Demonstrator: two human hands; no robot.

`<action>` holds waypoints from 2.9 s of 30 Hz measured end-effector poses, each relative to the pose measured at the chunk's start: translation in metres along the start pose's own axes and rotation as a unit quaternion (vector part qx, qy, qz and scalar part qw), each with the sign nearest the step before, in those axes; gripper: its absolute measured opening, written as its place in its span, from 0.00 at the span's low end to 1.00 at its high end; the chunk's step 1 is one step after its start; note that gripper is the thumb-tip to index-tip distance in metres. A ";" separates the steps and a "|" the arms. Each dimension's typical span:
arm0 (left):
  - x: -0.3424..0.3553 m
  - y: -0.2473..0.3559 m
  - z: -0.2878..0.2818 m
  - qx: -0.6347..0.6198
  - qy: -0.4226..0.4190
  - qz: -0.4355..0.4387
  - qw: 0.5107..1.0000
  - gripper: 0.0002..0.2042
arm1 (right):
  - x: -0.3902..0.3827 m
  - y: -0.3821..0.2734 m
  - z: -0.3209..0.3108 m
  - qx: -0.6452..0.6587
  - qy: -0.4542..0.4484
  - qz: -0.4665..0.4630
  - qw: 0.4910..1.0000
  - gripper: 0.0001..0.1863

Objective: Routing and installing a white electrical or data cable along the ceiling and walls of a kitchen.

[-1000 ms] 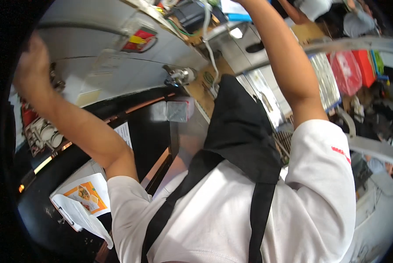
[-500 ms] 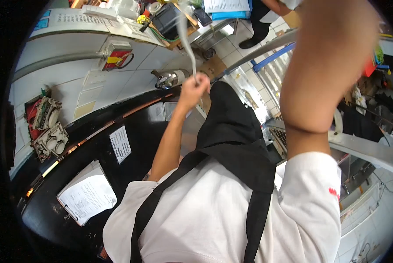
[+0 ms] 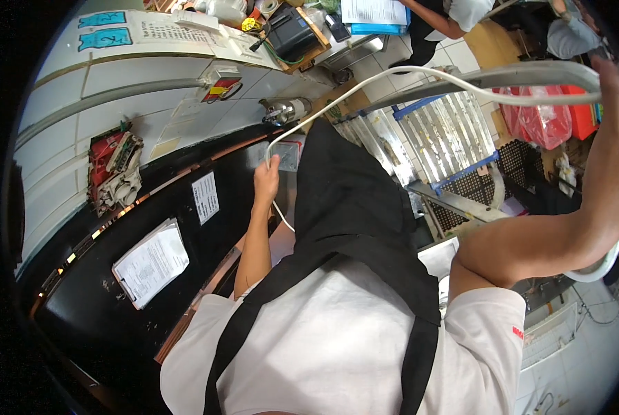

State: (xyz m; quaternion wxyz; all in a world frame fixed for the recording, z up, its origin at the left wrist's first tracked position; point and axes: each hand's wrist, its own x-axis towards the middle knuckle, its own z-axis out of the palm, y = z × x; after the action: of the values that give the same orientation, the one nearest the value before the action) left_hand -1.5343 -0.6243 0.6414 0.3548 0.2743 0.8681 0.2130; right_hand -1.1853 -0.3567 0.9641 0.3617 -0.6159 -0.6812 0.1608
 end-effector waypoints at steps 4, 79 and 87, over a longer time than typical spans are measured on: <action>0.001 0.041 0.002 0.007 -0.046 0.013 0.999 0.23 | 0.008 0.032 -0.010 -0.198 -0.003 0.009 0.980 0.18; -0.083 0.322 -0.094 -0.183 0.044 0.284 0.940 0.15 | 0.056 0.046 0.036 -0.059 -0.295 -0.145 0.943 0.17; -0.157 0.284 -0.159 -0.166 0.182 0.187 0.951 0.13 | 0.010 -0.147 0.101 0.178 -0.328 -0.443 0.815 0.33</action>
State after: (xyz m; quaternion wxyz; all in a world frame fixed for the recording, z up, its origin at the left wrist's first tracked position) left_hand -1.4649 -0.5348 0.9845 0.1851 0.3254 0.8032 0.4634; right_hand -1.3613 -0.3526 0.9953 0.2526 -0.0833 -0.9179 0.2945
